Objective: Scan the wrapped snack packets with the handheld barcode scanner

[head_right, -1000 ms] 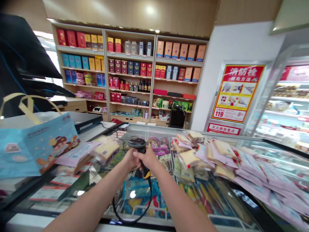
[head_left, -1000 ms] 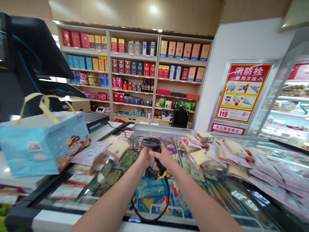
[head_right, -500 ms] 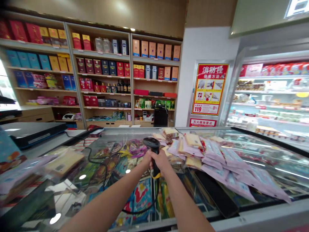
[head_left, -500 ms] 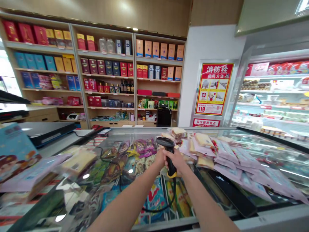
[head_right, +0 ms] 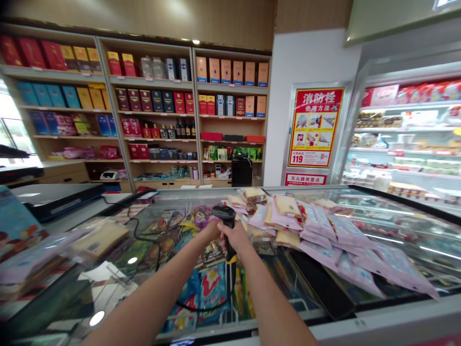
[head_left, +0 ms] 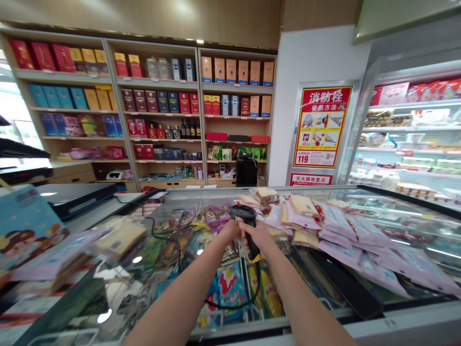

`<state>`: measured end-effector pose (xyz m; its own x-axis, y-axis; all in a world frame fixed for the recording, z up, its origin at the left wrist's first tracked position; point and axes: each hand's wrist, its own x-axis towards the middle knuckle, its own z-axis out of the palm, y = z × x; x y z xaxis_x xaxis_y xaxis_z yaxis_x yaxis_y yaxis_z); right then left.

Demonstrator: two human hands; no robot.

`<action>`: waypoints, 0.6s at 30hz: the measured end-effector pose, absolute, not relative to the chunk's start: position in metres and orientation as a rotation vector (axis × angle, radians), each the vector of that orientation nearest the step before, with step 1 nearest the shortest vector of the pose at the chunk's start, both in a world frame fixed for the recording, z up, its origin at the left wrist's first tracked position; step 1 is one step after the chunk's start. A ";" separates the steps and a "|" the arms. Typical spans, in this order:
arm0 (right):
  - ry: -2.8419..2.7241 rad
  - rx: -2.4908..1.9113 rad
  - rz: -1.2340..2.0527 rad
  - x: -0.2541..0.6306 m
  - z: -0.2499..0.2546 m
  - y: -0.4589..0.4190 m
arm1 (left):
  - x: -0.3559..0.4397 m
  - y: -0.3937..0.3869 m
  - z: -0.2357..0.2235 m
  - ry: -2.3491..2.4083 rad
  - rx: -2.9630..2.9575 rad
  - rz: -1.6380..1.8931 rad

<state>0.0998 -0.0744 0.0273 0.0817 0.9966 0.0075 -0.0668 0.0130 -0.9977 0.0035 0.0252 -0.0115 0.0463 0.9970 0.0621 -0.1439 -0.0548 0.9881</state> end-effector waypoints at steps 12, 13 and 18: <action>-1.099 -1.157 1.201 0.105 0.033 -0.083 | -0.075 0.026 0.006 1.008 0.917 1.373; -1.102 -1.159 1.202 0.105 0.034 -0.085 | -0.075 0.029 0.006 1.001 0.889 1.413; -1.142 -1.250 1.200 0.107 0.041 -0.091 | -0.075 0.035 0.004 1.010 0.812 1.570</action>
